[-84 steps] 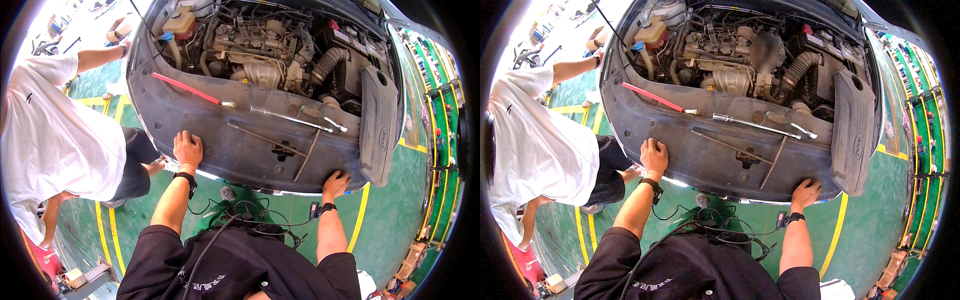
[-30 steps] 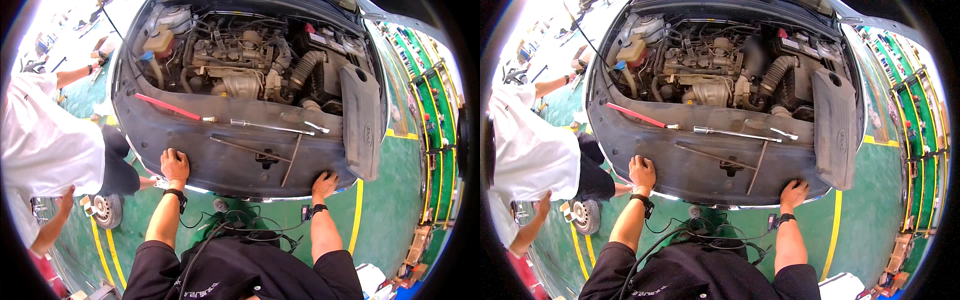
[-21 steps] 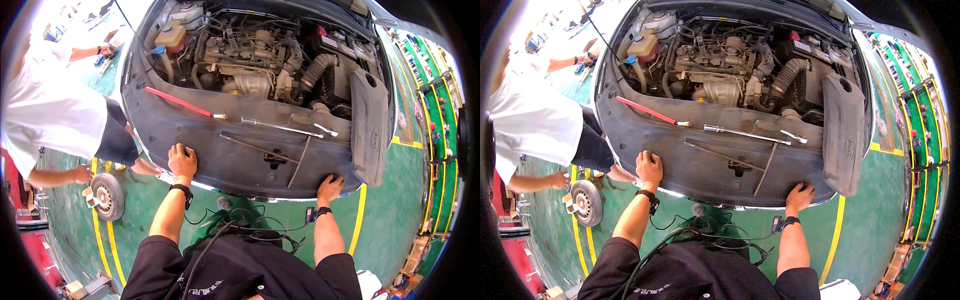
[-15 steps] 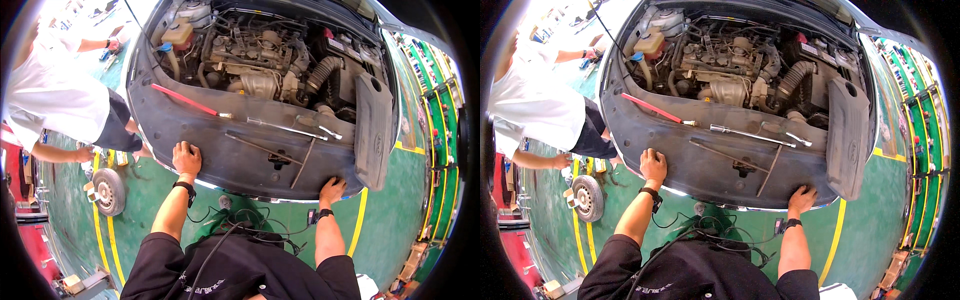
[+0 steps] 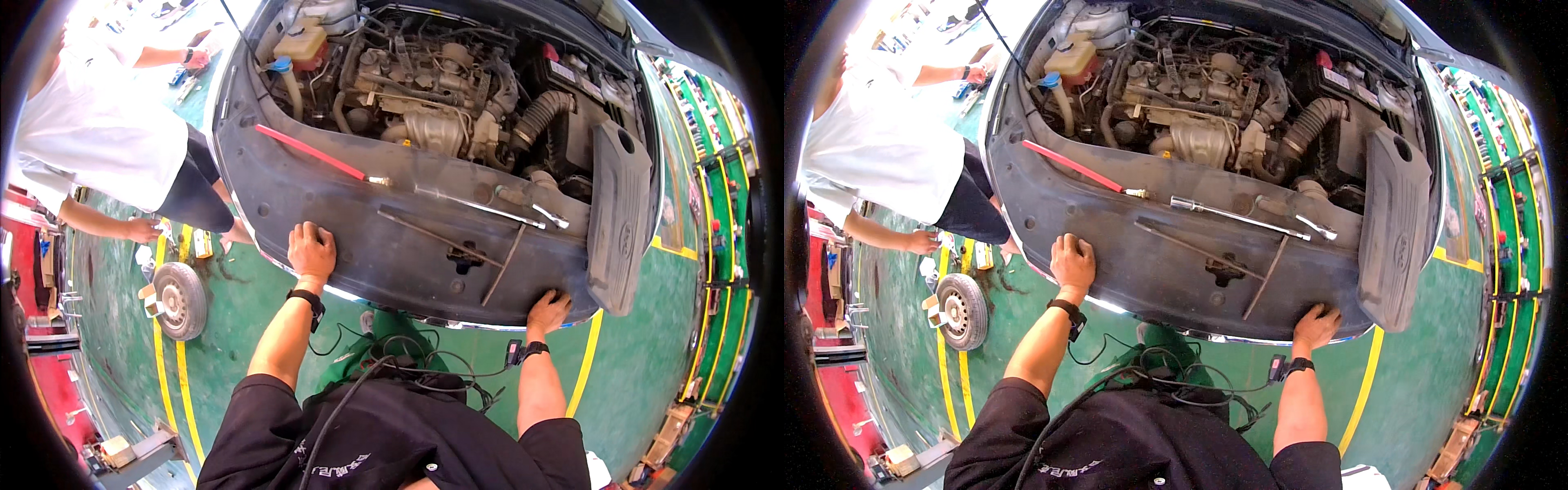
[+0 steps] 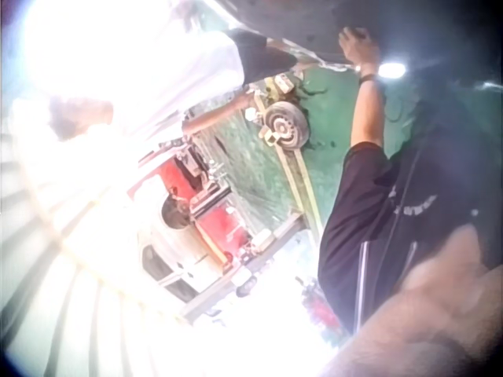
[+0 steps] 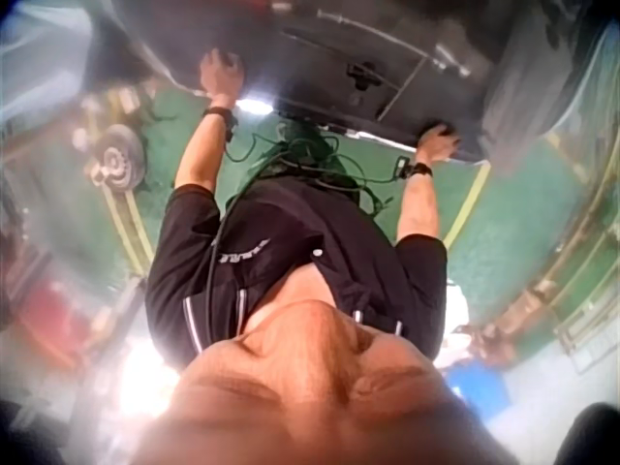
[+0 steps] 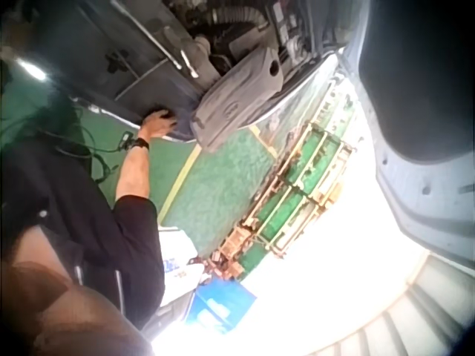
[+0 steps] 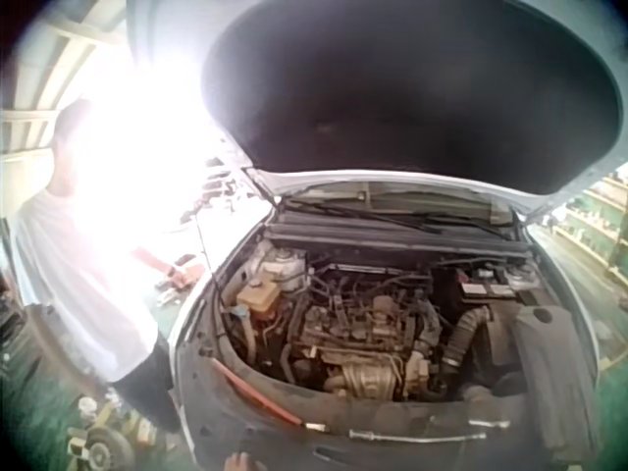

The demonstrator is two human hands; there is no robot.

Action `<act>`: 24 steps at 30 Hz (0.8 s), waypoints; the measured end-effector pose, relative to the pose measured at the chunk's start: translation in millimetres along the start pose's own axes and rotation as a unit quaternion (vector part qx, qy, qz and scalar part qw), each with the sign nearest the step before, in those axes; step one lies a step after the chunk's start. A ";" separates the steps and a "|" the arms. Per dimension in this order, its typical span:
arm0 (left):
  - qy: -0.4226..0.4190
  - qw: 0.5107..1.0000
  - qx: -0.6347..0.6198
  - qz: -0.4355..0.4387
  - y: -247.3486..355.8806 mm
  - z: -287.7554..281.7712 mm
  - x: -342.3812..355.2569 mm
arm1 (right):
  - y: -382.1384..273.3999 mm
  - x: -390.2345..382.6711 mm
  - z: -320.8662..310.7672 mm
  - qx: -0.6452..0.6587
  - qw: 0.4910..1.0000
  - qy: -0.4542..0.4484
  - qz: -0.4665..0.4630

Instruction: The person handles a spark plug by hand, wipes it with a cloth, and then uses a tool to install it into a vehicle engine.

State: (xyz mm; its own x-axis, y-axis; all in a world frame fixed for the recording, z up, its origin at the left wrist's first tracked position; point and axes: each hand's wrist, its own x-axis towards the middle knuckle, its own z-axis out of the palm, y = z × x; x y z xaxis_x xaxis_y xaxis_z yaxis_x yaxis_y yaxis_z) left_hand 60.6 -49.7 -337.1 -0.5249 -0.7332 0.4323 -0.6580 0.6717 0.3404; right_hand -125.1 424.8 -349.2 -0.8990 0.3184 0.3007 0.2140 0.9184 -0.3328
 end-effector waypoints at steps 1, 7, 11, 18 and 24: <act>0.001 1.000 -0.001 -0.001 0.8 -0.9 0.1 | -1.8 0.1 -1.2 0.003 1.000 0.002 0.001; -0.002 1.000 -0.011 0.000 -2.4 -0.1 0.1 | -2.3 1.6 -0.7 0.025 1.000 0.005 -0.005; -0.015 1.000 -0.013 -0.001 -2.9 2.0 0.9 | 10.3 3.6 4.7 0.013 1.000 -0.001 -0.004; -0.066 0.996 -0.049 -0.044 1.2 -6.0 6.4 | 7.2 0.1 4.1 0.014 1.000 0.006 -0.012; -0.108 0.977 -0.139 0.117 43.2 -32.8 74.4 | 9.7 -0.2 3.6 0.015 1.000 -0.005 0.000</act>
State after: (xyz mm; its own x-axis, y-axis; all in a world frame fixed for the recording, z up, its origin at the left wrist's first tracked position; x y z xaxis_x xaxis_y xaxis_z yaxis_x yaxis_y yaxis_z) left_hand 10.8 -71.7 -262.9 -0.7655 -0.5404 0.3493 -0.3494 0.8049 0.4796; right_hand -124.3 432.8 -355.8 -0.9032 0.3150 0.2915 0.2016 0.9110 -0.3599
